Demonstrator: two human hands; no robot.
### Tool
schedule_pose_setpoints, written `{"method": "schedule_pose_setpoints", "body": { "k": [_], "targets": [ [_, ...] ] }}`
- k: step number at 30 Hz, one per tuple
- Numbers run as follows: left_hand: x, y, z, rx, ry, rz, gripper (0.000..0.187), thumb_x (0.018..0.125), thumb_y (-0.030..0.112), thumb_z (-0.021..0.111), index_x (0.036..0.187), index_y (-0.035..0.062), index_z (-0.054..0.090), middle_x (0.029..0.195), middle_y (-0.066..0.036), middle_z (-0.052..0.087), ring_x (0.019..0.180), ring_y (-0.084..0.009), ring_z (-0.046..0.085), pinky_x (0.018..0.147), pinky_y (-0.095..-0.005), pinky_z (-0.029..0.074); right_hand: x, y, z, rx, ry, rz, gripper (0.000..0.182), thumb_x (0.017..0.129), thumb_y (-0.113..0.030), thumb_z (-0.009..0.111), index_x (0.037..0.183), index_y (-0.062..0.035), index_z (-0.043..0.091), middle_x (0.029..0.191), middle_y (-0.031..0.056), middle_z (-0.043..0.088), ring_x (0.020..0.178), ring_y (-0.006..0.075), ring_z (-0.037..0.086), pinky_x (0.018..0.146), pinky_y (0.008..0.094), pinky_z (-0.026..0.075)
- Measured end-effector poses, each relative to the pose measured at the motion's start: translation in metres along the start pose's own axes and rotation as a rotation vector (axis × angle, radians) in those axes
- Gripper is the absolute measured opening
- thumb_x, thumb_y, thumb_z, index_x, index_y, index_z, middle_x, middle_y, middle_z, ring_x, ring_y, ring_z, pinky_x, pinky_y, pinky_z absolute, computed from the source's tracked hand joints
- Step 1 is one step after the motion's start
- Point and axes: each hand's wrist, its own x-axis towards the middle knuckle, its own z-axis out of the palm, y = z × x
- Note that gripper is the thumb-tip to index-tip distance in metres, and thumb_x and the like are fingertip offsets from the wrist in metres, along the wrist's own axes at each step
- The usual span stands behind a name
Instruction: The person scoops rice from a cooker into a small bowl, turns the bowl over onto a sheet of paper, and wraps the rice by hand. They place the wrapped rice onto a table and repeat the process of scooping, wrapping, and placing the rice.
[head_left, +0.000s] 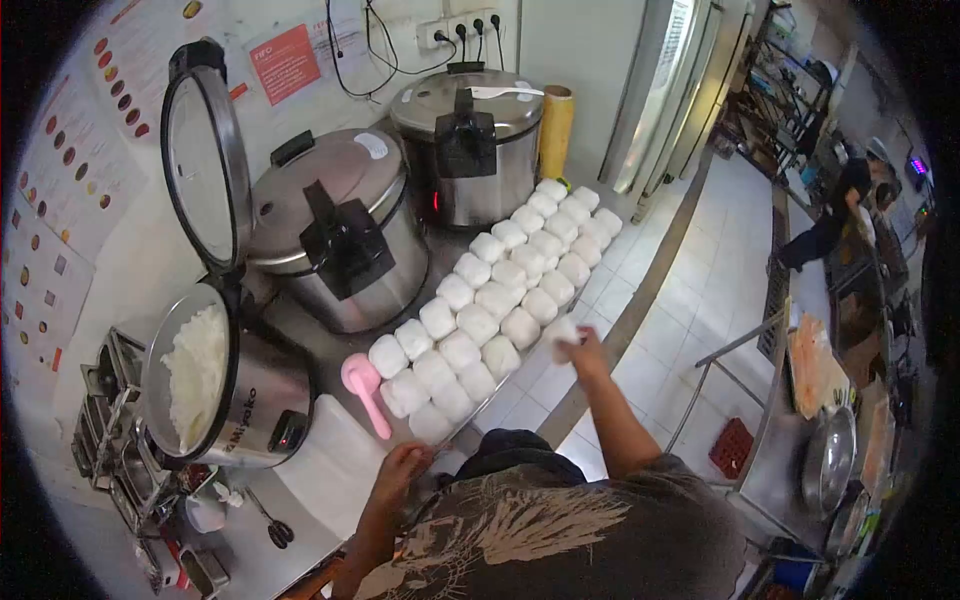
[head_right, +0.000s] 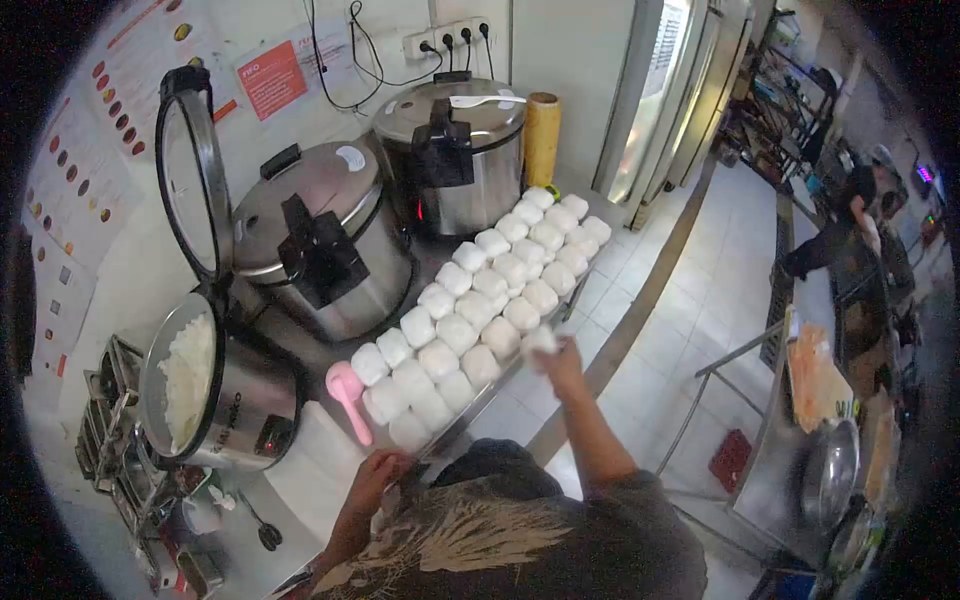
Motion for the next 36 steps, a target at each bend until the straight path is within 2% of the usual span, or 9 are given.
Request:
{"method": "schedule_pose_setpoints", "body": {
  "k": [4,13,16,20,23,29,31,32,36],
  "targets": [
    [-0.012,0.02,0.001,-0.04,0.304,-0.111,0.032,0.102,0.032,0.06,0.117,0.005,0.059,0.111,-0.006,0.065,0.101,-0.018,0.063,0.088,-0.0337,0.05,0.17,-0.002,-0.031,-0.183,0.243,-0.428,0.052,0.082,-0.007,0.078,0.127,-0.006,0.052,0.102,0.0101,0.061,0.084,0.0181,0.059,0.067,0.0309,0.052],
    [0.044,0.046,0.075,-0.121,0.547,-0.035,0.04,0.098,0.036,0.065,0.123,0.0065,0.055,0.117,-0.009,0.063,0.102,-0.0234,0.061,0.089,-0.0382,0.049,0.427,-0.1,-0.032,0.071,0.368,-0.513,0.048,0.09,-0.026,0.07,0.132,-0.0045,0.059,0.126,0.0184,0.064,0.12,0.0343,0.058,0.106,0.0452,0.043],
    [0.049,0.051,0.09,-0.164,0.67,-0.157,0.047,0.092,0.029,0.073,0.127,0.0047,0.052,0.118,-0.01,0.062,0.104,-0.0237,0.062,0.09,-0.037,0.051,0.478,-0.055,-0.024,-0.982,0.239,-0.371,0.048,0.093,-0.037,0.063,0.137,-0.0166,0.059,0.136,0.0167,0.057,0.129,0.0382,0.048,0.107,0.0591,0.037],
    [0.023,0.009,0.068,0.168,0.647,-0.062,0.038,0.095,0.022,0.066,0.125,0.0029,0.053,0.117,-0.011,0.061,0.103,-0.024,0.062,0.084,-0.0359,0.053,0.459,-0.071,-0.027,-1.087,0.253,-0.381,0.059,0.094,-0.049,0.056,0.148,-0.0278,0.047,0.14,0.0182,0.051,0.13,0.0451,0.045,0.11,0.061,0.032],
    [0.014,-0.005,0.066,-0.289,0.84,-0.112,0.029,0.102,0.024,0.055,0.121,0.0025,0.056,0.117,-0.013,0.061,0.1,-0.0244,0.063,0.078,-0.0364,0.055,0.504,-0.032,-0.039,-1.151,0.137,-0.525,0.06,0.096,-0.048,0.054,0.152,-0.0322,0.04,0.143,0.0211,0.049,0.13,0.0477,0.044,0.112,0.0601,0.032],
    [0.019,-0.013,0.065,-0.283,0.805,-0.229,0.035,0.102,0.033,0.056,0.119,0.0024,0.062,0.112,-0.01,0.067,0.099,-0.0204,0.064,0.086,-0.0345,0.053,0.614,0.029,-0.071,-1.576,-0.149,-0.801,0.084,0.096,-0.069,0.035,0.157,-0.0109,0.031,0.158,0.0157,0.035,0.146,0.0432,0.027,0.115,0.0572,0.029],
    [0.002,-0.02,0.042,0.558,0.758,-0.031,0.03,0.101,0.031,0.059,0.117,0.0047,0.061,0.104,-0.009,0.067,0.091,-0.0182,0.065,0.078,-0.0323,0.054,0.461,-0.092,-0.03,-1.484,0.149,-0.495,0.075,0.097,-0.053,0.054,0.152,-0.0047,0.037,0.144,0.0244,0.051,0.134,0.043,0.046,0.114,0.0524,0.032],
    [0.005,-0.002,0.041,-0.166,0.878,-0.012,0.029,0.101,0.03,0.06,0.116,0.0048,0.061,0.1,-0.009,0.067,0.087,-0.0168,0.066,0.075,-0.0308,0.053,0.448,-0.101,-0.026,-1.252,0.195,-0.709,0.07,0.097,-0.049,0.058,0.148,-0.004,0.043,0.14,0.0242,0.055,0.131,0.0419,0.049,0.113,0.05,0.034],
    [-0.041,0.057,-0.004,0.335,1.119,0.291,0.023,0.102,0.02,0.059,0.11,-0.001,0.063,0.087,-0.005,0.066,0.07,-0.0115,0.059,0.066,-0.0268,0.051,0.314,-0.129,0.042,-0.556,-0.102,-0.965,0.047,0.092,-0.029,0.071,0.129,0.0004,0.062,0.13,0.0183,0.063,0.124,0.0365,0.056,0.109,0.0451,0.039]
  ]
}}
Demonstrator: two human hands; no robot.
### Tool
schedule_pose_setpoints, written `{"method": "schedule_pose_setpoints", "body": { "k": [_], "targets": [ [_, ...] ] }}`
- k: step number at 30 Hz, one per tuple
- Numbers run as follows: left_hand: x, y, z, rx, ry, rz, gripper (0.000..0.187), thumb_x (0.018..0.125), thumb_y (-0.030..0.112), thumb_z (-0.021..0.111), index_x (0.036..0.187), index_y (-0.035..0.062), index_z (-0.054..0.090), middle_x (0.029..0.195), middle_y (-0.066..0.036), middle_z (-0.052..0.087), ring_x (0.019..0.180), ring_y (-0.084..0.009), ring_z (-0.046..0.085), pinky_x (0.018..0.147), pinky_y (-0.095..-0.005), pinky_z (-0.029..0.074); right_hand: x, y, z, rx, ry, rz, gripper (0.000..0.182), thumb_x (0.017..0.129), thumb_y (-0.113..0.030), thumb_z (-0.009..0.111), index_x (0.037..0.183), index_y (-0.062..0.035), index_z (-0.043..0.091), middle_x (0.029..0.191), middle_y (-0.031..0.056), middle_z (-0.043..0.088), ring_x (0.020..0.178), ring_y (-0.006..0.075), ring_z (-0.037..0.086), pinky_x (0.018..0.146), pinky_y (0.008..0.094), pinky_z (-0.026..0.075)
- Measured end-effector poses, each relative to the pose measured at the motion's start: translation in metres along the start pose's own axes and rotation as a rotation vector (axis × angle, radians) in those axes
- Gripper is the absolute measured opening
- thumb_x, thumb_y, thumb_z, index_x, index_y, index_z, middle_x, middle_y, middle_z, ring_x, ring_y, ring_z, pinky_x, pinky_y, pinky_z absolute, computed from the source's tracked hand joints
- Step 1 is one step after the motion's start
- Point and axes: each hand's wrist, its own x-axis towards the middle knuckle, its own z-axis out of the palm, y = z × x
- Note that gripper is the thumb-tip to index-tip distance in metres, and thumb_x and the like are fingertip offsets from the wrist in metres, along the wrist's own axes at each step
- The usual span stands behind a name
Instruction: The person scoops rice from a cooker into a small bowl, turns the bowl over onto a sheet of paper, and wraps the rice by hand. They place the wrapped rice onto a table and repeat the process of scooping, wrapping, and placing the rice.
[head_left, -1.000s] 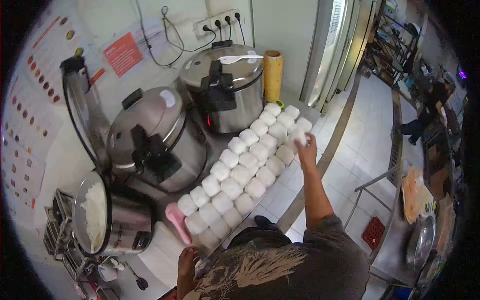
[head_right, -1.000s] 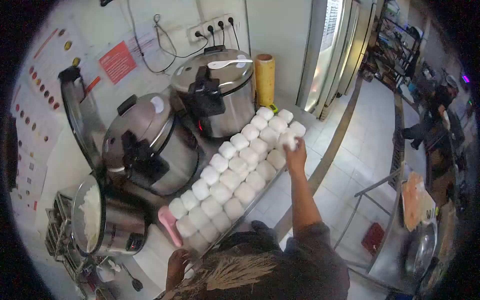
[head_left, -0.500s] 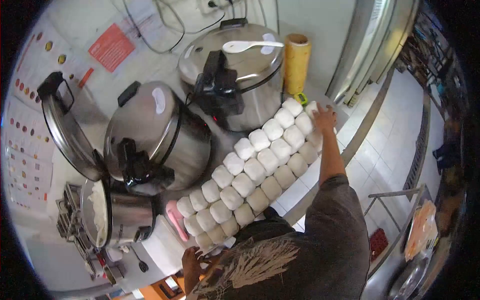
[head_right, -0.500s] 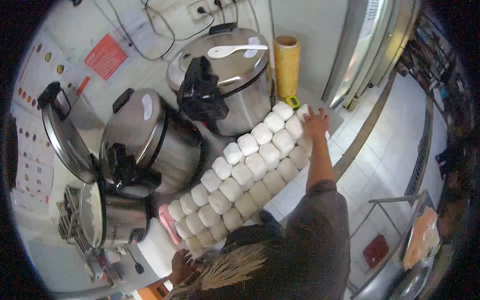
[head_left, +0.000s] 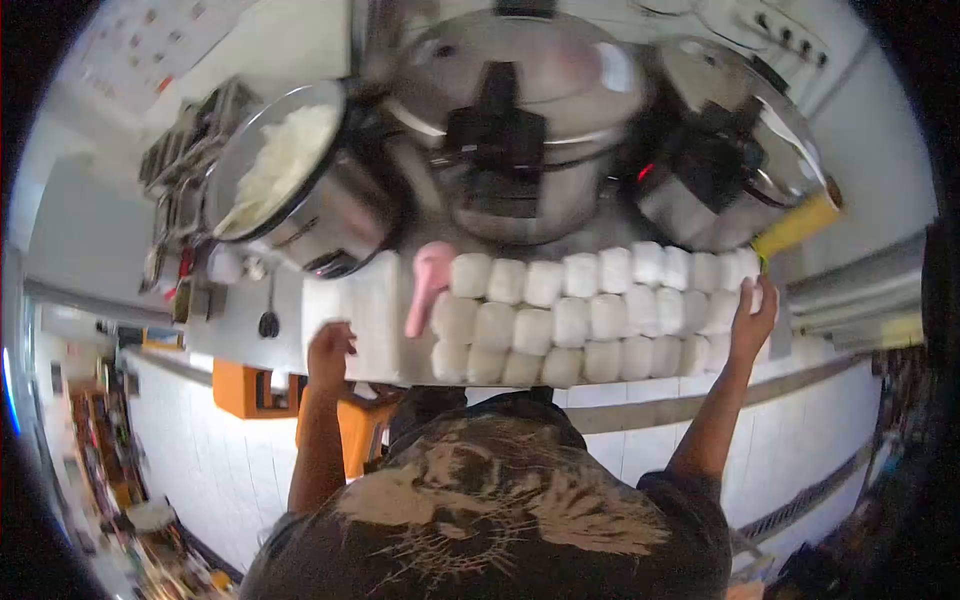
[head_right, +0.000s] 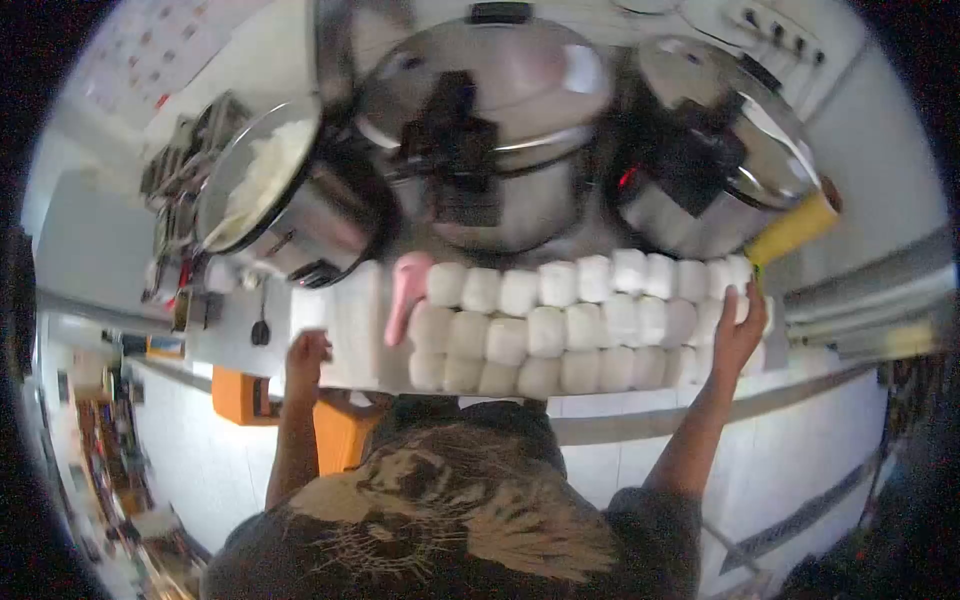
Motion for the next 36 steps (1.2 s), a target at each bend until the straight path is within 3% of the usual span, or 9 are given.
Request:
{"method": "schedule_pose_setpoints", "body": {
  "k": [5,8,10,14,18,22,26,30,36],
  "targets": [
    [0.09,0.09,-0.103,0.282,0.369,0.338,0.023,0.101,0.02,0.06,0.097,-0.0011,0.067,0.072,-0.001,0.058,0.066,-0.0104,0.051,0.061,-0.027,0.044,-0.145,-0.245,0.11,0.558,-0.685,-0.039,0.033,0.093,-0.003,0.062,0.127,-0.004,0.063,0.121,0.0104,0.066,0.103,0.0201,0.061,0.094,0.0314,0.048],
    [0.169,0.123,-0.152,0.27,0.281,0.566,0.021,0.099,0.018,0.063,0.102,-0.0018,0.067,0.083,-0.008,0.065,0.076,-0.0141,0.06,0.072,-0.0287,0.049,-0.235,-0.374,0.173,0.449,-0.91,-0.403,0.043,0.098,-0.022,0.059,0.136,-0.0021,0.055,0.129,0.0203,0.06,0.114,0.0319,0.06,0.099,0.0437,0.048],
    [0.222,0.128,-0.182,0.541,0.227,0.755,0.019,0.093,0.017,0.067,0.105,0.0027,0.07,0.103,-0.015,0.071,0.093,-0.0327,0.068,0.082,-0.0376,0.053,-0.292,-0.39,0.247,0.03,-0.807,-0.57,0.046,0.097,-0.028,0.06,0.134,0.0001,0.055,0.13,0.0234,0.058,0.115,0.0368,0.059,0.1,0.047,0.048],
    [0.295,0.111,-0.212,1.185,-0.272,0.645,0.025,0.084,0.02,0.073,0.104,0.0048,0.072,0.108,-0.016,0.072,0.099,-0.0349,0.068,0.086,-0.0406,0.054,-0.308,-0.39,0.318,-0.436,-1.119,-0.549,0.046,0.094,-0.03,0.059,0.128,0.0001,0.056,0.123,0.0251,0.06,0.112,0.0413,0.058,0.096,0.0479,0.049],
    [0.334,0.107,-0.211,1.54,-0.459,0.387,0.026,0.08,0.018,0.071,0.101,0.0036,0.071,0.107,-0.018,0.071,0.101,-0.0365,0.068,0.087,-0.044,0.055,-0.271,-0.412,0.283,-0.044,-0.997,-0.098,0.046,0.079,-0.011,0.062,0.123,0.0002,0.055,0.114,0.0245,0.063,0.105,0.0476,0.059,0.095,0.0573,0.044],
    [0.349,0.092,-0.226,1.411,-0.362,0.496,0.021,0.084,0.013,0.061,0.098,0.0002,0.07,0.1,-0.021,0.071,0.095,-0.0378,0.069,0.085,-0.0469,0.055,-0.219,-0.493,0.198,0.452,-0.526,-0.442,0.056,0.082,0.007,0.051,0.135,-0.0001,0.039,0.121,0.0212,0.052,0.11,0.036,0.056,0.096,0.0444,0.045],
    [0.319,0.105,-0.245,1.055,-0.066,0.572,0.02,0.091,0.012,0.052,0.098,-0.0013,0.066,0.097,-0.024,0.07,0.092,-0.0412,0.068,0.085,-0.0497,0.053,-0.139,-0.586,0.181,0.532,-0.702,-0.583,0.074,0.085,0.006,0.049,0.148,-0.0056,0.01,0.111,0.0148,0.05,0.102,0.0231,0.055,0.089,0.0359,0.047],
    [0.263,0.127,-0.275,0.72,0.209,0.503,0.024,0.095,0.014,0.047,0.107,-0.0029,0.058,0.093,-0.031,0.068,0.092,-0.0468,0.067,0.077,-0.0542,0.053,-0.07,-0.658,0.238,0.36,-0.811,-0.565,0.053,0.087,-0.002,0.058,0.135,-0.0069,0.037,0.091,0.0138,0.063,0.072,0.0255,0.064,0.07,0.0391,0.054],
    [0.203,0.049,-0.292,0.326,0.399,0.304,0.024,0.103,0.021,0.045,0.102,-0.0029,0.05,0.089,-0.032,0.064,0.087,-0.0522,0.061,0.076,-0.06,0.045,-0.009,-0.709,0.374,-0.442,-0.654,-0.846,0.03,0.09,-0.02,0.06,0.113,-0.0012,0.062,0.1,0.0235,0.071,0.095,0.0416,0.068,0.08,0.052,0.054]
  ]
}}
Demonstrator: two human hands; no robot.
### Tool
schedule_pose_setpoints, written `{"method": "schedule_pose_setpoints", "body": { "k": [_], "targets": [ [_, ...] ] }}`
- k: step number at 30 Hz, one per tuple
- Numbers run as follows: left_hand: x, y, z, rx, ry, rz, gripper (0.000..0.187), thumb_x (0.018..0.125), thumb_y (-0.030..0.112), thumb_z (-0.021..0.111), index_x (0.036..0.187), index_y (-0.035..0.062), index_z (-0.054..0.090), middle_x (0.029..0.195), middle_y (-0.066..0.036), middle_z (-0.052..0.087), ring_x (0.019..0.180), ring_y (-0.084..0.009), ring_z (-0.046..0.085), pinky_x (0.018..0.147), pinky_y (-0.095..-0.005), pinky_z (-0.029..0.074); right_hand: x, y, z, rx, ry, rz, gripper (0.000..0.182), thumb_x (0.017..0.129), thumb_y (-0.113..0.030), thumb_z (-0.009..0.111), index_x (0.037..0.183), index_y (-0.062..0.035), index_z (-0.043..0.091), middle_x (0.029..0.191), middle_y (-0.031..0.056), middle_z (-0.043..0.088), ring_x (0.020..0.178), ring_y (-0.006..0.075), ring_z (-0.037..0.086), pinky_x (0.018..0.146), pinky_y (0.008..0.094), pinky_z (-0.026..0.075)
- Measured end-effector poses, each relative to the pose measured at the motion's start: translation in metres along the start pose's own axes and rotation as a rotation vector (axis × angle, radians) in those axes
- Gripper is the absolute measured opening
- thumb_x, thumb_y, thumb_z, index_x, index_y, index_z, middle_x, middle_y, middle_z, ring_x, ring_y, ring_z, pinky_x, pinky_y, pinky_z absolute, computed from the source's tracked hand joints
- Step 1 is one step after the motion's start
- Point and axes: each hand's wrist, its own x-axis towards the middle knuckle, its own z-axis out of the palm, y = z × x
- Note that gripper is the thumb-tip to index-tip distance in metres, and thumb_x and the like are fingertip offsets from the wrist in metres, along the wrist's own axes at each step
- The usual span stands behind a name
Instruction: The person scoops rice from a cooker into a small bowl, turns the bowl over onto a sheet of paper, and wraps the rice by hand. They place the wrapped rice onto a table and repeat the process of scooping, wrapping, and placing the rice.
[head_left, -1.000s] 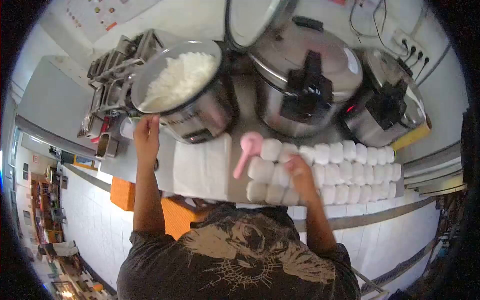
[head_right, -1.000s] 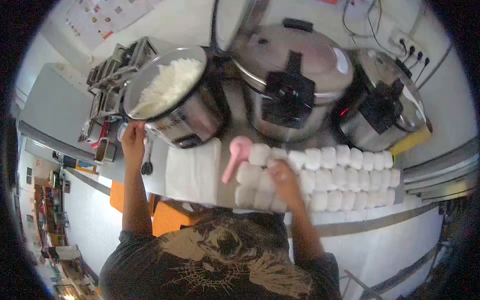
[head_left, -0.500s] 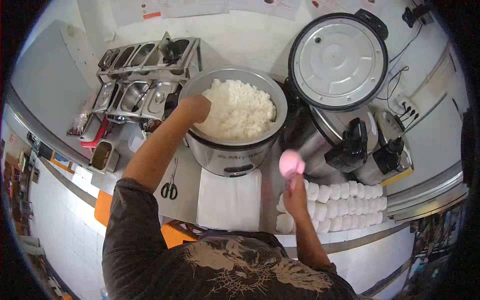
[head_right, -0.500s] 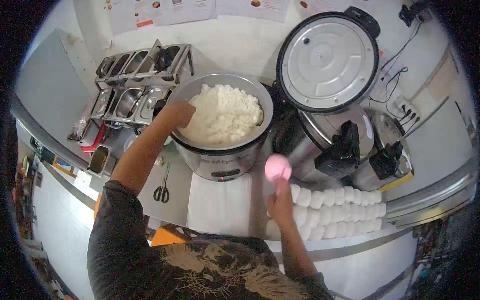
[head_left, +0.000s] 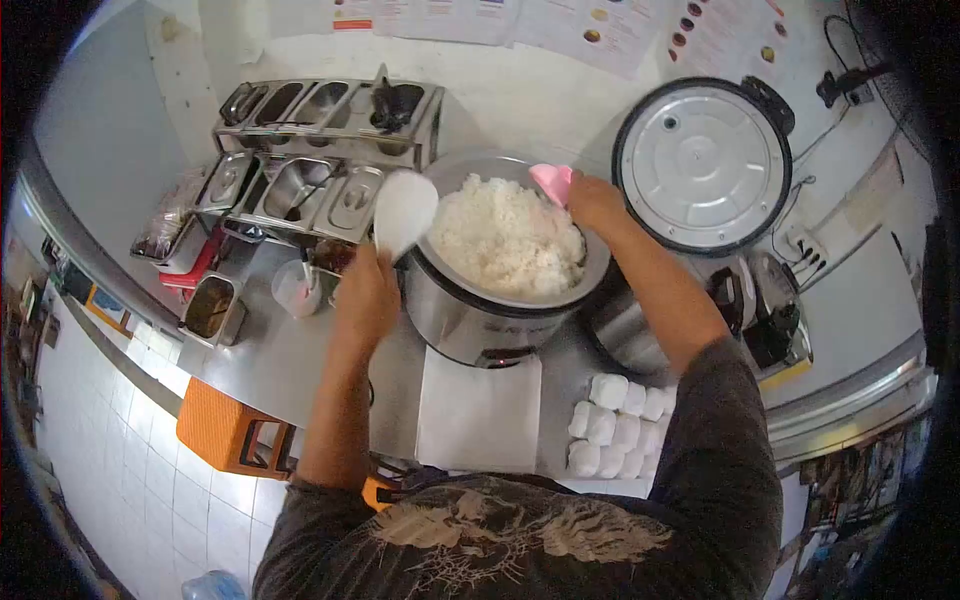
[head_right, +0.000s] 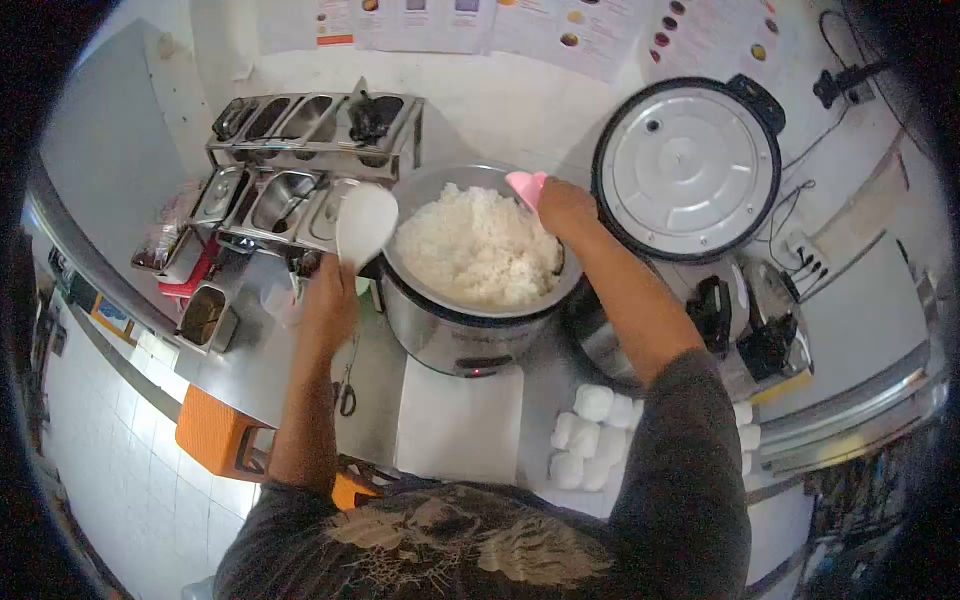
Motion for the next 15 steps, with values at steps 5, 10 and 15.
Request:
{"method": "schedule_pose_setpoints", "body": {
  "k": [5,10,15],
  "targets": [
    [-0.071,-0.066,0.052,-0.475,-0.132,-0.147,0.027,0.106,0.023,0.044,0.102,-0.0026,0.052,0.086,-0.025,0.062,0.081,-0.0444,0.061,0.073,-0.0483,0.048,0.072,-0.056,0.035,-0.094,-0.1,-0.161,0.026,0.092,-0.019,0.054,0.103,0.0015,0.067,0.1,0.0249,0.071,0.094,0.0404,0.069,0.082,0.0493,0.054],
    [-0.095,-0.007,0.068,-0.738,-0.084,-0.152,0.03,0.108,0.025,0.04,0.111,-0.0019,0.053,0.088,-0.018,0.06,0.082,-0.0263,0.061,0.077,-0.0433,0.048,0.039,-0.127,-0.002,0.036,-0.206,-0.427,0.024,0.091,-0.013,0.054,0.105,0.0032,0.067,0.102,0.0271,0.07,0.096,0.0406,0.069,0.084,0.0472,0.054],
    [-0.095,-0.001,0.082,-0.643,-0.114,-0.224,0.034,0.108,0.027,0.038,0.121,-0.0011,0.053,0.097,-0.022,0.064,0.088,-0.0347,0.063,0.082,-0.043,0.048,0.01,-0.133,0.025,0.013,-0.428,-0.481,0.028,0.089,-0.012,0.061,0.112,0.0032,0.065,0.104,0.0282,0.069,0.1,0.0414,0.067,0.084,0.0471,0.053]
  ]
}}
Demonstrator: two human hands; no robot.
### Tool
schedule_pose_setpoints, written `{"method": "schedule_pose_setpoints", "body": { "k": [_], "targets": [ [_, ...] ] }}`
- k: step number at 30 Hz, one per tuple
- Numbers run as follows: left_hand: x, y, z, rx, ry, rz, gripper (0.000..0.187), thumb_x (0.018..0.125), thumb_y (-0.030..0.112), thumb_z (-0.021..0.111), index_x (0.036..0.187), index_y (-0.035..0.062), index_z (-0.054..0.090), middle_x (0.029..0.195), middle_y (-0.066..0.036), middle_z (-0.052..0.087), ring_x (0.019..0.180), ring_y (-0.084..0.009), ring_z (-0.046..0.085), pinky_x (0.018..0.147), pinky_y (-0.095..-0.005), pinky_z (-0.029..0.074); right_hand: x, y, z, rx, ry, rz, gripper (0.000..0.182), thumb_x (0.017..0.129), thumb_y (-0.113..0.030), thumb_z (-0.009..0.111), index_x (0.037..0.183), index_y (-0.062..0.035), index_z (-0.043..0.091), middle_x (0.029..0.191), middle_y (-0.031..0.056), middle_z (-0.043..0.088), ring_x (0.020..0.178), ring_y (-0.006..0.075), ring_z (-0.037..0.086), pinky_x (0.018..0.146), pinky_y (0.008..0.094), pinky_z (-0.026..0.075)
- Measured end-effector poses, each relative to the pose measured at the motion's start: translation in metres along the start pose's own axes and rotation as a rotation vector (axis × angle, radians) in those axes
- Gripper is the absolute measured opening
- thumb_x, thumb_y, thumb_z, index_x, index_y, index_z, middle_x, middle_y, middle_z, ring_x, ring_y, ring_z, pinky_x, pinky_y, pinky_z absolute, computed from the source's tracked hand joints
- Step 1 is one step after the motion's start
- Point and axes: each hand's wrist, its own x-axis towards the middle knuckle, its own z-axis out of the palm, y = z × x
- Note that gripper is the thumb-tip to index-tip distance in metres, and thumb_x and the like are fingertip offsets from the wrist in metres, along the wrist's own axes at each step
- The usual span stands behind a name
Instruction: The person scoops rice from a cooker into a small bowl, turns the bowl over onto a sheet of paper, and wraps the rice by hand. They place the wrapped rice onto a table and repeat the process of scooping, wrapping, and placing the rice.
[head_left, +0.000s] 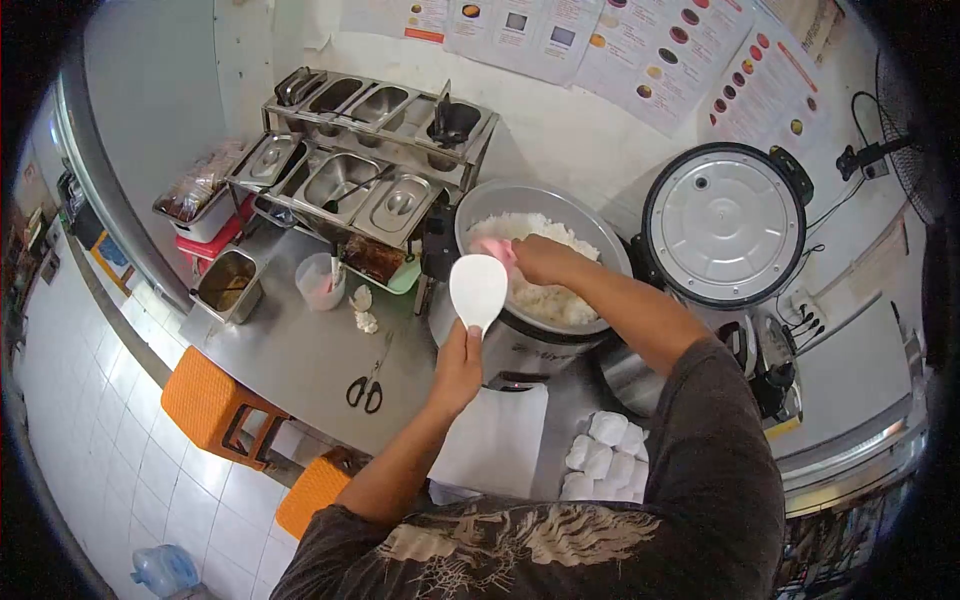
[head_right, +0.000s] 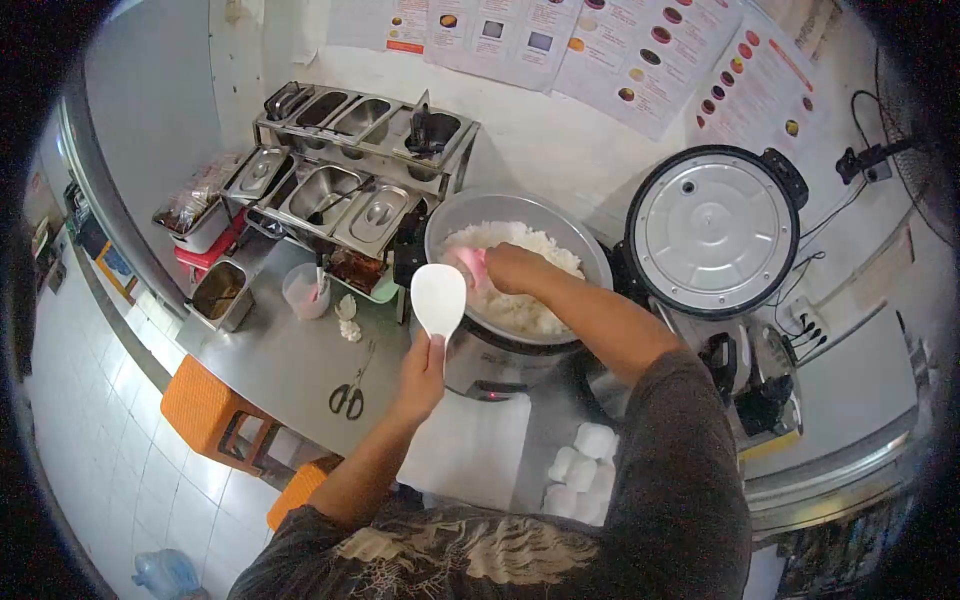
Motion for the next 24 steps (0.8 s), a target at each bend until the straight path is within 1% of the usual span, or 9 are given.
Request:
{"method": "schedule_pose_setpoints", "body": {
  "k": [1,4,8,11,14,16,17,20,24],
  "targets": [
    [0.002,0.0,0.001,0.046,-0.005,-0.021,0.034,0.108,0.027,0.038,0.123,-0.0009,0.052,0.098,-0.022,0.065,0.09,-0.0364,0.063,0.083,-0.0432,0.048,-0.018,-0.009,-0.01,0.016,0.032,-0.017,0.03,0.091,-0.013,0.06,0.115,0.0037,0.063,0.104,0.0293,0.068,0.1,0.0425,0.067,0.084,0.0474,0.053],
    [0.006,0.0,0.01,-0.017,0.115,0.148,0.034,0.109,0.025,0.039,0.128,0.0007,0.054,0.105,-0.013,0.063,0.093,-0.0196,0.057,0.083,-0.035,0.048,-0.058,-0.014,-0.013,0.061,0.034,-0.098,0.019,0.082,-0.006,0.064,0.099,0.0018,0.069,0.098,0.0257,0.07,0.095,0.0407,0.069,0.081,0.0467,0.054],
    [0.004,0.001,0.016,-0.025,0.056,-0.009,0.035,0.109,0.026,0.039,0.131,0.0029,0.053,0.115,-0.012,0.063,0.102,-0.0173,0.058,0.083,-0.0318,0.05,-0.107,-0.014,-0.019,0.096,0.015,-0.089,0.023,0.088,-0.018,0.064,0.098,0.0014,0.071,0.094,0.0256,0.07,0.092,0.043,0.068,0.084,0.0475,0.053],
    [0.011,-0.002,0.013,-0.154,0.057,-0.068,0.036,0.109,0.028,0.041,0.131,0.0024,0.052,0.117,-0.015,0.064,0.106,-0.0168,0.06,0.079,-0.0342,0.052,-0.096,0.038,0.011,0.076,0.097,-0.268,0.029,0.093,-0.024,0.06,0.098,0.0021,0.07,0.09,0.0233,0.071,0.08,0.0359,0.071,0.073,0.045,0.055],
    [0.021,0.003,-0.009,0.11,0.0,-0.117,0.036,0.107,0.029,0.045,0.129,0.0018,0.053,0.111,-0.019,0.066,0.105,-0.0186,0.064,0.073,-0.0382,0.054,-0.122,0.036,-0.029,0.457,-0.248,0.114,0.03,0.096,-0.026,0.056,0.093,0.0018,0.069,0.083,0.0167,0.069,0.065,0.0242,0.066,0.055,0.0393,0.052],
    [0.023,0.06,-0.025,0.289,-0.074,-0.228,0.035,0.106,0.03,0.047,0.127,0.0021,0.054,0.106,-0.021,0.066,0.104,-0.022,0.066,0.07,-0.0413,0.054,-0.141,0.042,-0.033,0.676,-0.227,0.233,0.026,0.096,-0.023,0.053,0.096,-0.0016,0.068,0.074,0.0092,0.063,0.058,0.0171,0.06,0.048,0.0337,0.046],
    [0.021,0.08,-0.024,0.389,-0.012,-0.092,0.022,0.104,0.022,0.047,0.111,0.0029,0.055,0.098,-0.023,0.066,0.092,-0.0395,0.066,0.075,-0.0476,0.051,-0.151,0.044,-0.035,0.784,-0.217,0.292,0.025,0.096,-0.021,0.051,0.098,-0.0033,0.068,0.069,0.0055,0.06,0.054,0.0135,0.057,0.044,0.0309,0.043],
    [0.027,0.079,-0.016,0.653,0.099,0.545,0.027,0.099,0.015,0.05,0.123,0.0059,0.057,0.099,-0.021,0.064,0.09,-0.0398,0.065,0.076,-0.048,0.052,-0.196,0.038,-0.039,1.085,-0.102,0.285,0.027,0.096,-0.025,0.054,0.095,-0.001,0.066,0.073,0.0049,0.06,0.056,0.0134,0.056,0.043,0.0289,0.042],
    [0.012,0.117,0.012,0.847,-0.192,0.498,0.051,0.089,0.007,0.055,0.139,0.0094,0.051,0.101,-0.021,0.062,0.09,-0.0408,0.064,0.078,-0.0488,0.053,-0.24,0.024,-0.018,1.314,0.057,0.264,0.028,0.096,-0.021,0.054,0.114,-0.0005,0.062,0.082,0.0058,0.062,0.056,0.012,0.058,0.045,0.0259,0.046]
  ]
}}
